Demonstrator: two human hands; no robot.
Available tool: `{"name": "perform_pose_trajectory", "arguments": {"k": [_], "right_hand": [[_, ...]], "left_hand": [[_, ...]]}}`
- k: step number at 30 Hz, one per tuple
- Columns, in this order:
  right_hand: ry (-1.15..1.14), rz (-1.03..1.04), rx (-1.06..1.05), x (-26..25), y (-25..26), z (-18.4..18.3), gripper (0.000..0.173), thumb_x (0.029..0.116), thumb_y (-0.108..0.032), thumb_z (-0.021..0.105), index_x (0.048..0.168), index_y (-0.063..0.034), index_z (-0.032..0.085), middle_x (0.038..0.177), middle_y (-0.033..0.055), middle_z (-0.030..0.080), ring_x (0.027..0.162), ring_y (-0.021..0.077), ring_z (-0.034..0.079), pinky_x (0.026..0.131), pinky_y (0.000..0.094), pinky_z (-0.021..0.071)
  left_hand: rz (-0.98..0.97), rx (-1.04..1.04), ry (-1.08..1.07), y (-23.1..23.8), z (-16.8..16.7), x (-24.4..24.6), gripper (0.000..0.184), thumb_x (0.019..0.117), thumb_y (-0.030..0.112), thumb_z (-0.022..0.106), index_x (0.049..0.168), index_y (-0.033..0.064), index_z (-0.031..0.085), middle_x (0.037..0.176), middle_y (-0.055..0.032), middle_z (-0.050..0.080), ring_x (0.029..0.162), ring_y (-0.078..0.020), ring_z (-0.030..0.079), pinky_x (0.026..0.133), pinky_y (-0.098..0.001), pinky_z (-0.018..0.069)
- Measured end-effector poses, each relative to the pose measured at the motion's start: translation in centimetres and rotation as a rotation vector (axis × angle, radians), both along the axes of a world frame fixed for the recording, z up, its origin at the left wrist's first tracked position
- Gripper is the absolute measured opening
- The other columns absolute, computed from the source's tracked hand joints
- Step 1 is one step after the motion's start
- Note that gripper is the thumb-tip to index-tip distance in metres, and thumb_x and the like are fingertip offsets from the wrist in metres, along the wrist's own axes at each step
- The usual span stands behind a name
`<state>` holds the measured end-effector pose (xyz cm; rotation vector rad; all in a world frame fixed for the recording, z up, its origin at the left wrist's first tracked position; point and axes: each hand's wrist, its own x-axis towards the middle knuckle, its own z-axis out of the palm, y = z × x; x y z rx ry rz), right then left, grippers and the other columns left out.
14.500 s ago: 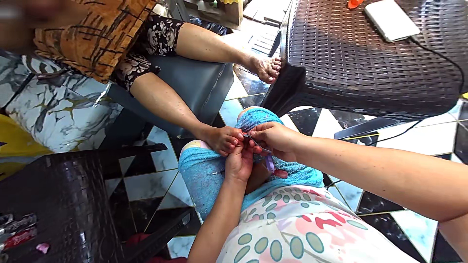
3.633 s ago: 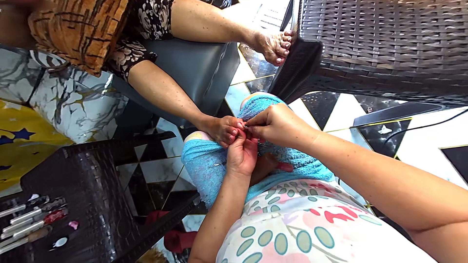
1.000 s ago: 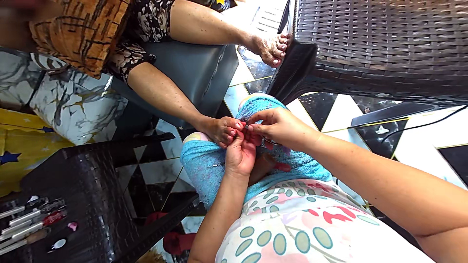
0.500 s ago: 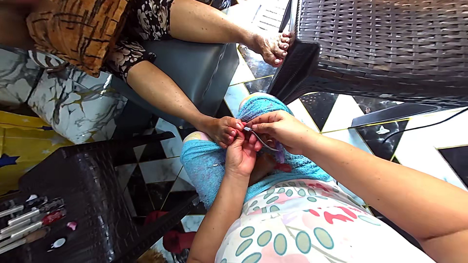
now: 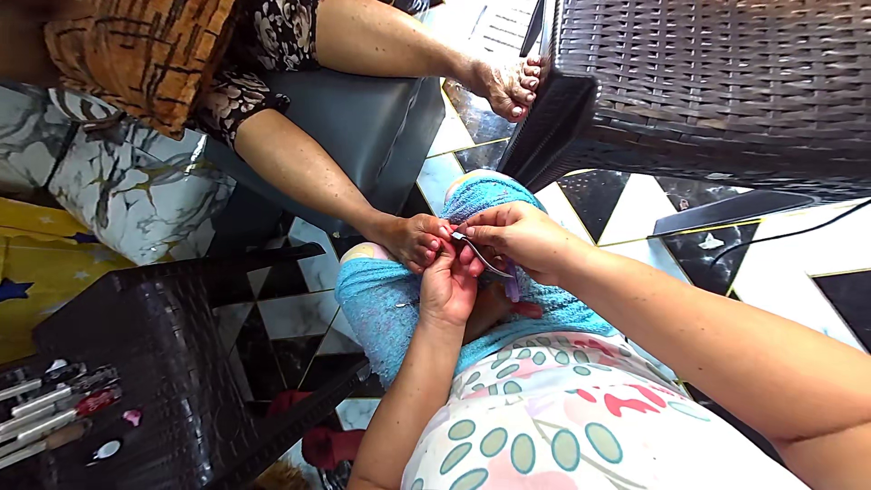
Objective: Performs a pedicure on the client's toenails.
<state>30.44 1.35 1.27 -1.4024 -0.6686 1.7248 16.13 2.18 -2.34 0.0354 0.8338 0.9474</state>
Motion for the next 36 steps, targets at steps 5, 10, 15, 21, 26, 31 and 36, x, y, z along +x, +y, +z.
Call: {"name": "perform_pose_trajectory", "arguments": {"k": [5,10,15,21,26,31,36], "right_hand": [[0.026,-0.015,-0.049,-0.1,0.3,0.7,0.021,0.107,-0.013,0.055,0.106,0.0001,0.07,0.077,0.0075,0.071,0.058,0.0093,0.063,0.053,0.0219,0.0514],[-0.015,-0.023,-0.07,-0.5,0.4,1.3,0.02,0.1071,-0.014,0.055,0.104,-0.0009,0.069,0.076,0.0062,0.068,0.057,0.0087,0.061,0.054,0.0219,0.0518],[-0.061,-0.02,-0.077,-0.7,0.4,1.6,0.021,0.108,-0.014,0.052,0.104,-0.0005,0.068,0.074,0.0059,0.066,0.056,0.0091,0.059,0.053,0.0231,0.0506],[-0.062,-0.02,-0.09,-0.9,0.5,2.1,0.022,0.1089,-0.013,0.05,0.104,0.0001,0.067,0.072,0.0052,0.064,0.054,0.0082,0.058,0.052,0.0225,0.05],[-0.011,-0.044,-0.114,-0.8,0.5,1.9,0.023,0.1094,-0.016,0.049,0.105,-0.0007,0.066,0.071,0.0046,0.062,0.053,0.008,0.056,0.051,0.0219,0.0494],[0.017,-0.076,-0.093,-1.0,-0.1,1.4,0.025,0.1097,-0.018,0.048,0.105,-0.0014,0.066,0.067,0.0037,0.058,0.048,0.0065,0.051,0.046,0.0203,0.0451],[0.049,-0.074,-0.106,-0.8,-0.1,1.4,0.023,0.109,-0.016,0.049,0.107,-0.0004,0.066,0.068,0.0049,0.063,0.05,0.0069,0.055,0.049,0.0207,0.0492]], "left_hand": [[0.015,-0.011,-0.025,0.1,-0.3,0.0,0.03,0.1098,0.015,0.037,0.096,0.0079,0.062,0.073,-0.0032,0.062,0.054,-0.0077,0.057,0.053,-0.0179,0.0505],[0.002,0.016,0.008,0.0,-0.5,0.0,0.031,0.1096,0.014,0.036,0.095,0.0083,0.062,0.072,-0.002,0.061,0.053,-0.0071,0.055,0.054,-0.0183,0.0501],[0.004,0.022,0.008,0.0,-0.6,0.0,0.029,0.1087,0.012,0.037,0.093,0.0086,0.061,0.073,-0.0027,0.062,0.057,-0.0092,0.058,0.058,-0.0213,0.0533],[0.026,0.02,0.043,0.0,-0.5,0.3,0.028,0.1068,0.007,0.037,0.092,0.0089,0.061,0.075,-0.0039,0.064,0.06,-0.0115,0.061,0.061,-0.024,0.0555],[0.045,-0.002,0.053,0.0,-0.2,0.4,0.029,0.1084,0.01,0.036,0.091,0.0094,0.059,0.074,-0.0035,0.064,0.061,-0.0119,0.064,0.063,-0.0247,0.0579],[0.048,-0.006,0.038,0.0,-0.1,0.4,0.028,0.1085,0.011,0.037,0.092,0.0088,0.06,0.074,-0.0039,0.063,0.062,-0.013,0.065,0.064,-0.0258,0.0587],[0.037,0.01,0.029,0.0,-0.3,0.4,0.03,0.1082,0.01,0.034,0.092,0.0092,0.059,0.072,-0.0028,0.06,0.057,-0.0109,0.059,0.058,-0.023,0.0544]]}}
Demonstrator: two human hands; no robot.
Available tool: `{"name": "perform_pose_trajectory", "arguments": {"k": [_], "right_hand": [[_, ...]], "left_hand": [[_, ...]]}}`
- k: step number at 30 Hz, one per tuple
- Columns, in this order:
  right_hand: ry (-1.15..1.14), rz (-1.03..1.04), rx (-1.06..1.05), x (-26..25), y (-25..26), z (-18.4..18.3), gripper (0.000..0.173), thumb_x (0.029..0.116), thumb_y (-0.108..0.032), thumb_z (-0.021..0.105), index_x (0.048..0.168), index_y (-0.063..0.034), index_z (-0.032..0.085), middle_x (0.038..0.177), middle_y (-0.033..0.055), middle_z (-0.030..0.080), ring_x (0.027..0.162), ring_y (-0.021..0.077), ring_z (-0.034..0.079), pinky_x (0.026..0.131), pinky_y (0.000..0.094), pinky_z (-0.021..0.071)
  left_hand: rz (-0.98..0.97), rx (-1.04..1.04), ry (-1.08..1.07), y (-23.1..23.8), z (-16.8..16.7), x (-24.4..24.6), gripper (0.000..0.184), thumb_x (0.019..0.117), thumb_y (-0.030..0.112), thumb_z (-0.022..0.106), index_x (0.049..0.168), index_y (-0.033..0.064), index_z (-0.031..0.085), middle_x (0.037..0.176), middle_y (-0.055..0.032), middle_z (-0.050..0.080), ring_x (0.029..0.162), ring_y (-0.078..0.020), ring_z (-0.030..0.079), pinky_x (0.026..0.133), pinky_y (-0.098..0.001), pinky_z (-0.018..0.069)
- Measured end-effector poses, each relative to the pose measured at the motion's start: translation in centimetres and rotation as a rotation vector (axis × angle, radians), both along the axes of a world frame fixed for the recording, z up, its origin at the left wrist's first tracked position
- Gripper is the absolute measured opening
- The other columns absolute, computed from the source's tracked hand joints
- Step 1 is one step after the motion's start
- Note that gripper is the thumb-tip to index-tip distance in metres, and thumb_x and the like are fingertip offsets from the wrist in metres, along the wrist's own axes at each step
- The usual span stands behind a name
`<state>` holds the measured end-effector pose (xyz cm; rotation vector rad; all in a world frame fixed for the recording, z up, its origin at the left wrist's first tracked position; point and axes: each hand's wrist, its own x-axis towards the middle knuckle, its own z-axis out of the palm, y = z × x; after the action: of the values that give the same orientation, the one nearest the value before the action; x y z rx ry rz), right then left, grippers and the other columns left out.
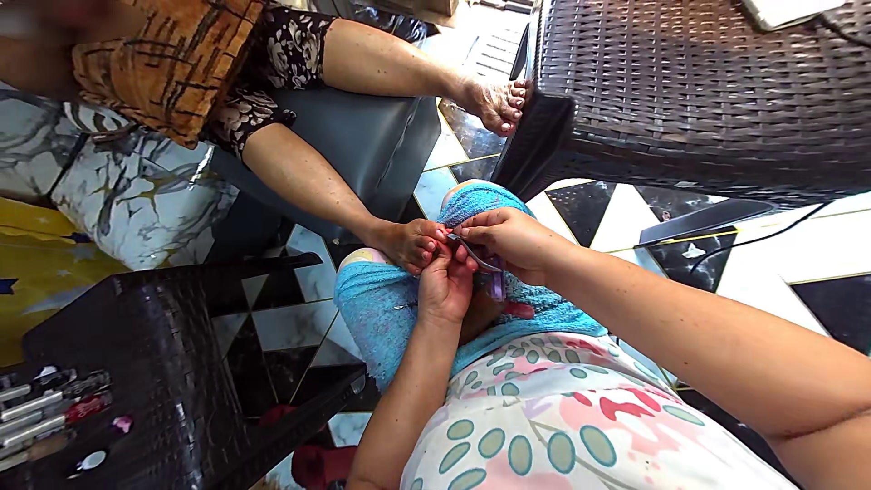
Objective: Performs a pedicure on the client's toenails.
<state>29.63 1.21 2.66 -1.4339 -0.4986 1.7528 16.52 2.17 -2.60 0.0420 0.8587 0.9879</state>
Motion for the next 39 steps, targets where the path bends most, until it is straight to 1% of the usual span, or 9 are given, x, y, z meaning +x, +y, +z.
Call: {"name": "perform_pose_trajectory", "arguments": {"k": [6,9,11,16,24,28,31,35,39], "right_hand": [[-0.031,0.03,0.006,0.2,0.5,0.4,0.021,0.1083,-0.012,0.05,0.108,0.0019,0.066,0.072,0.0077,0.068,0.053,0.0096,0.06,0.052,0.0224,0.0519],[-0.031,0.029,-0.005,0.1,0.8,0.5,0.02,0.1076,-0.012,0.052,0.106,0.0016,0.066,0.073,0.0076,0.068,0.055,0.0098,0.061,0.053,0.0224,0.0521],[-0.054,0.034,-0.004,0.0,0.9,0.5,0.02,0.1075,-0.012,0.053,0.104,0.0008,0.067,0.073,0.0071,0.068,0.055,0.0094,0.06,0.052,0.0224,0.0509],[-0.073,0.038,-0.013,0.0,1.0,0.6,0.021,0.108,-0.012,0.051,0.103,0.0009,0.066,0.071,0.0073,0.066,0.052,0.0092,0.059,0.05,0.0218,0.0499],[-0.104,0.062,-0.05,0.0,1.4,1.1,0.018,0.1077,-0.011,0.05,0.102,0.0006,0.064,0.072,0.0071,0.063,0.054,0.0098,0.058,0.052,0.023,0.0506],[-0.11,0.06,-0.035,0.0,1.3,1.2,0.019,0.1079,-0.011,0.05,0.102,0.0005,0.064,0.071,0.0063,0.061,0.053,0.0096,0.056,0.052,0.023,0.0505],[-0.096,0.053,-0.04,-0.1,1.2,1.1,0.02,0.1082,-0.012,0.05,0.1,-0.0004,0.064,0.069,0.0051,0.06,0.052,0.0082,0.055,0.049,0.0214,0.0482],[-0.055,0.042,-0.052,0.0,1.2,0.9,0.02,0.1088,-0.013,0.048,0.103,-0.0009,0.063,0.068,0.0042,0.059,0.05,0.0075,0.053,0.046,0.0203,0.0467],[-0.019,0.037,-0.075,0.1,1.3,0.9,0.021,0.1096,-0.014,0.047,0.102,-0.0015,0.062,0.068,0.0035,0.057,0.05,0.0073,0.052,0.047,0.0205,0.046]], "left_hand": [[-0.036,0.028,-0.001,0.0,-0.3,-0.1,0.031,0.1088,0.012,0.031,0.093,0.0104,0.058,0.074,-0.0023,0.06,0.061,-0.0106,0.059,0.064,-0.0237,0.054],[-0.025,0.022,-0.018,0.1,-0.4,-0.2,0.03,0.1087,0.011,0.033,0.093,0.0095,0.058,0.074,-0.0028,0.06,0.06,-0.0098,0.058,0.062,-0.022,0.0536],[-0.015,0.014,-0.026,0.1,-0.4,-0.2,0.029,0.1081,0.01,0.034,0.093,0.0084,0.058,0.076,-0.0036,0.061,0.06,-0.01,0.059,0.061,-0.0213,0.054],[0.001,-0.002,-0.031,0.1,-0.5,-0.2,0.029,0.1077,0.009,0.035,0.091,0.0093,0.058,0.073,-0.0024,0.06,0.061,-0.0107,0.059,0.065,-0.0231,0.0549],[0.025,-0.018,-0.038,0.1,-0.2,-0.1,0.027,0.1077,0.008,0.036,0.092,0.0087,0.058,0.076,-0.0035,0.062,0.062,-0.0106,0.062,0.064,-0.022,0.0565],[0.021,-0.004,-0.005,0.0,0.0,0.0,0.029,0.1082,0.009,0.036,0.091,0.0075,0.06,0.077,-0.0056,0.064,0.065,-0.0141,0.065,0.067,-0.0262,0.0582],[0.021,-0.002,-0.002,0.0,0.1,0.1,0.029,0.1081,0.008,0.036,0.091,0.0081,0.06,0.077,-0.0049,0.065,0.067,-0.0142,0.066,0.07,-0.0276,0.0591],[0.012,0.021,-0.012,0.0,0.1,0.0,0.03,0.1082,0.009,0.037,0.089,0.0097,0.06,0.077,-0.0037,0.064,0.067,-0.0143,0.066,0.072,-0.0284,0.0596],[0.007,0.002,0.002,0.1,0.3,0.1,0.03,0.1089,0.01,0.037,0.09,0.0084,0.061,0.077,-0.0047,0.065,0.067,-0.015,0.067,0.071,-0.0289,0.0602]]}}
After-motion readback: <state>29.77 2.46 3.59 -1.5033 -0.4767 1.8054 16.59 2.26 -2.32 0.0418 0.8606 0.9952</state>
